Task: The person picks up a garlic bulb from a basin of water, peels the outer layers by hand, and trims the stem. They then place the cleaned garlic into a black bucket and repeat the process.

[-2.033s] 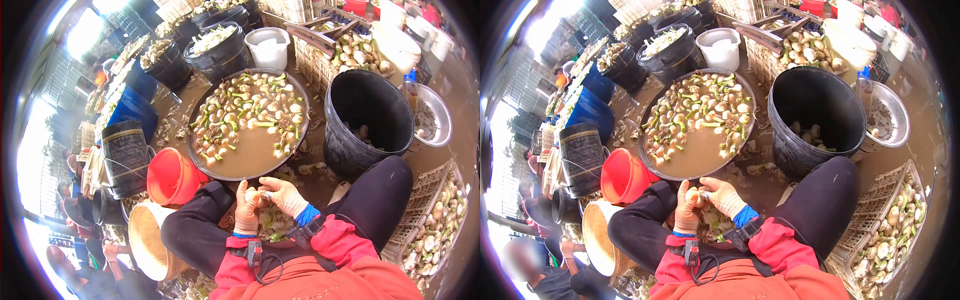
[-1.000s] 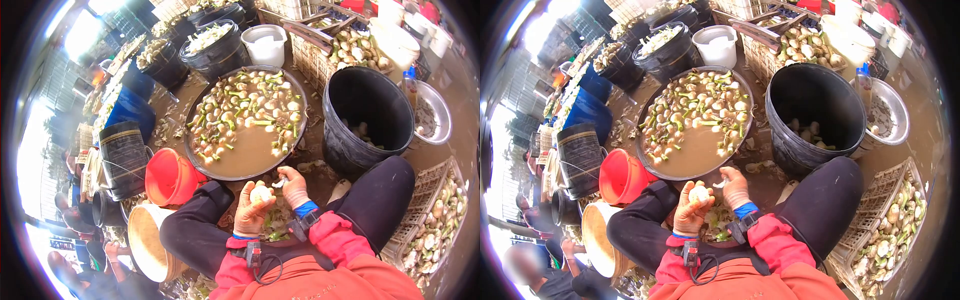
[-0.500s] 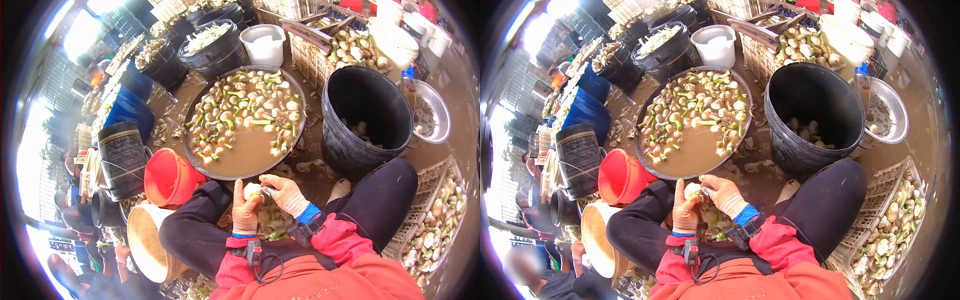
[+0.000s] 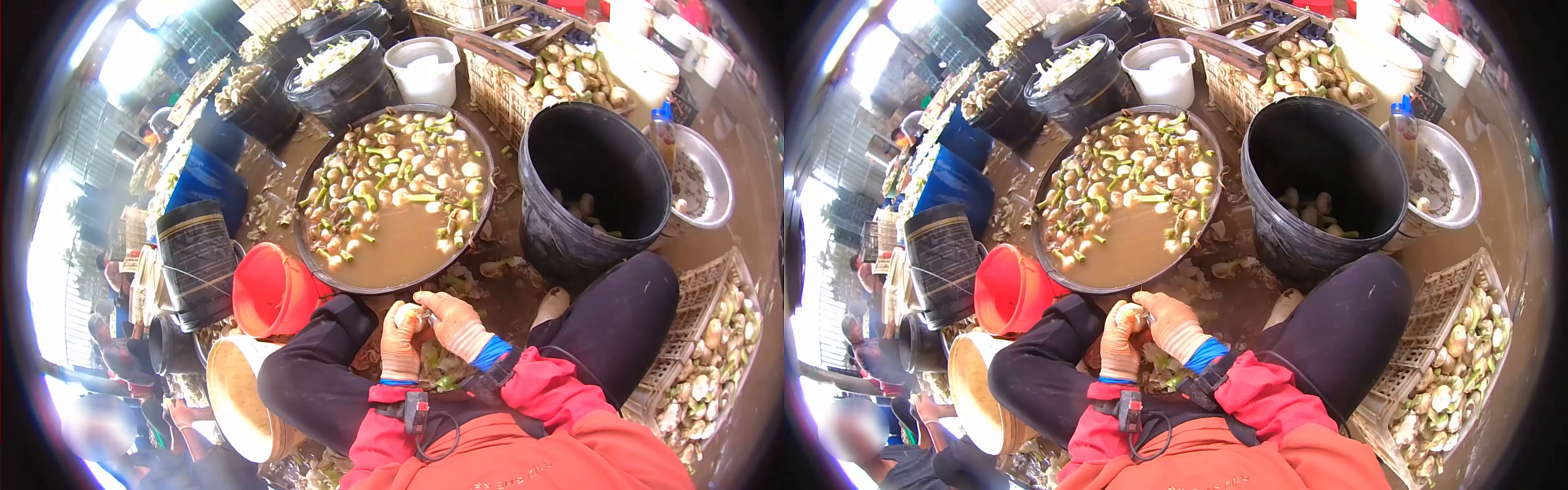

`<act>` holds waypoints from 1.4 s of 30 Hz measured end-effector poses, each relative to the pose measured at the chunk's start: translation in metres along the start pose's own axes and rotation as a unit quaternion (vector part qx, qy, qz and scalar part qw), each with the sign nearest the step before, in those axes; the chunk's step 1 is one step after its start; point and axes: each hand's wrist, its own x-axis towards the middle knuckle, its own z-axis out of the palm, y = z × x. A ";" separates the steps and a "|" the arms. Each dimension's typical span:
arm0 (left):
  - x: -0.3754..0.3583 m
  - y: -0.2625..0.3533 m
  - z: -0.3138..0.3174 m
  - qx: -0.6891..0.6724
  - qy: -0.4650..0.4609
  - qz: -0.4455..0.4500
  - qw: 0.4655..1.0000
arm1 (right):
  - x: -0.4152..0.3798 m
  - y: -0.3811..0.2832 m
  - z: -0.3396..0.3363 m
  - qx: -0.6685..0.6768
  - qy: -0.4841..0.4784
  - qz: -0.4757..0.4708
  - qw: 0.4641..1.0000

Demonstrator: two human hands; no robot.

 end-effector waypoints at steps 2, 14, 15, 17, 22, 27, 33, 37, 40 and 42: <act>0.002 0.002 -0.004 0.001 -0.022 -0.023 0.999 | 0.000 -0.005 -0.005 -0.025 -0.028 0.009 0.999; -0.006 0.017 -0.006 -0.137 -0.096 -0.151 0.974 | 0.009 0.043 0.005 0.205 0.059 0.140 0.967; -0.005 0.016 -0.007 -0.128 -0.061 -0.154 0.978 | 0.007 0.032 0.002 0.274 0.037 0.109 0.955; 0.000 0.010 -0.011 -0.126 -0.059 -0.142 0.980 | 0.004 0.015 -0.002 0.297 -0.003 0.081 0.951; -0.002 0.004 -0.003 -0.015 -0.045 -0.072 0.996 | -0.005 -0.006 -0.011 0.104 -0.031 0.057 0.992; -0.004 0.007 -0.004 0.098 -0.017 -0.090 0.991 | -0.007 -0.023 -0.015 -0.068 -0.090 0.042 0.993; 0.001 0.022 -0.009 0.061 -0.095 -0.116 0.987 | -0.010 -0.013 -0.016 0.002 -0.021 -0.032 0.999; -0.006 0.033 0.005 -0.004 -0.215 -0.158 0.964 | -0.007 -0.003 -0.014 0.006 0.018 -0.049 0.999; -0.019 0.023 0.006 -0.080 -0.277 -0.185 0.940 | 0.005 0.027 -0.017 0.010 0.102 -0.028 0.994; -0.024 0.025 0.018 -0.107 -0.294 -0.166 0.935 | 0.013 0.043 -0.014 0.057 0.132 0.082 0.986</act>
